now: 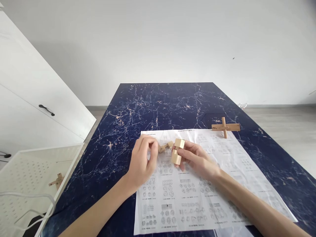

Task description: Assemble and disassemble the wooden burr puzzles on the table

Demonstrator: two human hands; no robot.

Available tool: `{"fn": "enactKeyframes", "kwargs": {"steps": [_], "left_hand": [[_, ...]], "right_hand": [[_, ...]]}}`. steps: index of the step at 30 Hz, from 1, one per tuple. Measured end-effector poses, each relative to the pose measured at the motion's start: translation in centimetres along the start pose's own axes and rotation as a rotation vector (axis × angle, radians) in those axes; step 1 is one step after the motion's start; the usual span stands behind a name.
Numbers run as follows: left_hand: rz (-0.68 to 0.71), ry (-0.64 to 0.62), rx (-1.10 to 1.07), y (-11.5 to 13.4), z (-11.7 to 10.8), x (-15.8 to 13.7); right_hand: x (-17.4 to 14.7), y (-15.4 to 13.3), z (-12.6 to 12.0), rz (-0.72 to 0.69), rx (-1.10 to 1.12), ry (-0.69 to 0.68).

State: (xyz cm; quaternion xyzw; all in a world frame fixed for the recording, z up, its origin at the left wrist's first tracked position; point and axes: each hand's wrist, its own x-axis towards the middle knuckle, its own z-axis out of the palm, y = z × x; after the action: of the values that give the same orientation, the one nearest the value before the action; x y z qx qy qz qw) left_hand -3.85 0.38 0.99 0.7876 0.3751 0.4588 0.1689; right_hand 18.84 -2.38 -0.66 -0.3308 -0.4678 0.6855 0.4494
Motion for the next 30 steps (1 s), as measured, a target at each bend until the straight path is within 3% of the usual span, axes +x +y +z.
{"fn": "enactKeyframes", "kwargs": {"steps": [5, 10, 13, 17, 20, 25, 30], "left_hand": [[-0.038, -0.269, -0.182, 1.4, 0.1, -1.5], [-0.203, -0.490, -0.348, 2.2, 0.6, -1.9], [-0.289, -0.463, -0.472, 2.3, 0.7, -1.7], [-0.412, -0.306, -0.573, 2.5, 0.7, -1.3], [-0.485, -0.301, -0.652, 2.7, 0.7, -0.9], [-0.518, -0.393, -0.731, 2.6, 1.0, -0.9], [-0.511, -0.493, -0.736, 2.5, 1.0, -1.1]], "right_hand": [[-0.1, -0.6, 1.5, -0.216, -0.133, -0.020], [-0.2, -1.1, 1.2, -0.289, -0.273, -0.082], [-0.1, -1.3, 0.0, -0.332, -0.468, -0.097], [0.3, -0.9, -0.9, -0.438, -0.944, 0.129], [0.7, 0.0, -0.7, -0.489, -1.178, 0.142], [1.1, 1.0, -0.6, -0.455, -1.234, 0.153], [1.2, 0.3, -1.6, -0.370, -1.068, 0.409]]}}
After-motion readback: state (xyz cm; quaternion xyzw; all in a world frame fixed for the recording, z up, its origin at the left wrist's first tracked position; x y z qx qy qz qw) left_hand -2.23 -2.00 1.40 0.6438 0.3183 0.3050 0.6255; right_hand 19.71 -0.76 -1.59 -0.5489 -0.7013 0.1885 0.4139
